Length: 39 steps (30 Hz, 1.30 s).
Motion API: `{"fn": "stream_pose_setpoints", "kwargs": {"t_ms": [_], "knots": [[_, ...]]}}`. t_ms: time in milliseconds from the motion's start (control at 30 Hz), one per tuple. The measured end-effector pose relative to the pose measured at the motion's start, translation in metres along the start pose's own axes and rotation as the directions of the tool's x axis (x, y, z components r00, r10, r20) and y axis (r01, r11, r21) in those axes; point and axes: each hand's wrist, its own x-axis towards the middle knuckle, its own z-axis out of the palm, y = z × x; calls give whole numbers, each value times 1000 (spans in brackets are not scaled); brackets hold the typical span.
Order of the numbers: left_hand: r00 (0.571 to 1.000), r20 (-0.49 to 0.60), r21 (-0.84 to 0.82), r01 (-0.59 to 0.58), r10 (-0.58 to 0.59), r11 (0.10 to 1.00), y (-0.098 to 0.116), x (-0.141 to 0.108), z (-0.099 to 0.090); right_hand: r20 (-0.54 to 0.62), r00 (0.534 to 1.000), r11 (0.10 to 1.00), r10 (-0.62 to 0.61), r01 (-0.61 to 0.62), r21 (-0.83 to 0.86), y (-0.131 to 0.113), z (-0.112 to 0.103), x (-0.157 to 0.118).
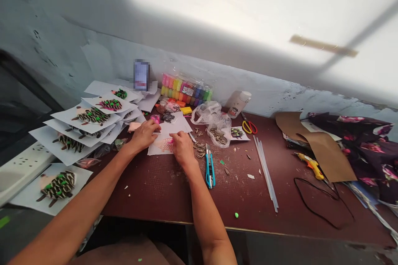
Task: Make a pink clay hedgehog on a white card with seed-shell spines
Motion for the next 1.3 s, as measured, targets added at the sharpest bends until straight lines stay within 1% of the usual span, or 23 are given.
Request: {"fn": "stream_pose_setpoints", "kwargs": {"t_ms": [67,167,233,300,400,500,700,767,900,1067,1133,1200,1300], "knots": [[1000,5,-39,-30,30,999,0,1,4,-12,1000,998,-12,12,-64,-5,1,-1],[998,56,-150,-25,33,988,0,2,11,16,999,994,-48,50,-101,-8,5,-1],[997,67,-190,-15,29,982,-1,3,14,37,996,995,-77,80,-62,-6,9,-1],[997,64,-207,-19,33,978,-2,2,15,40,995,996,-88,88,10,-3,12,0],[997,65,-230,-21,36,973,-4,0,15,12,999,996,-46,45,82,2,16,1],[998,60,-249,-13,29,968,-6,-1,15,-21,999,999,27,-26,34,3,17,1],[998,49,-262,-29,43,965,-8,0,17,-26,995,994,100,-101,-50,-1,15,-5],[998,45,-254,-28,41,967,-8,0,18,-17,996,992,84,-86,-89,-3,17,-6],[999,33,-262,-30,40,965,-8,0,20,-6,1000,991,14,-14,-130,-9,24,-8],[998,39,-293,-40,54,955,-9,0,19,-66,995,996,-70,66,-59,-11,22,-20],[997,42,-294,-45,60,955,-9,0,18,-127,991,997,-48,40,-66,-10,18,-27],[997,48,-289,-46,62,956,-9,1,18,-154,988,993,-19,2,-115,-11,15,-33],[997,56,-280,-44,62,959,-10,1,18,-126,992,981,6,-30,-190,-14,13,-37]]}}
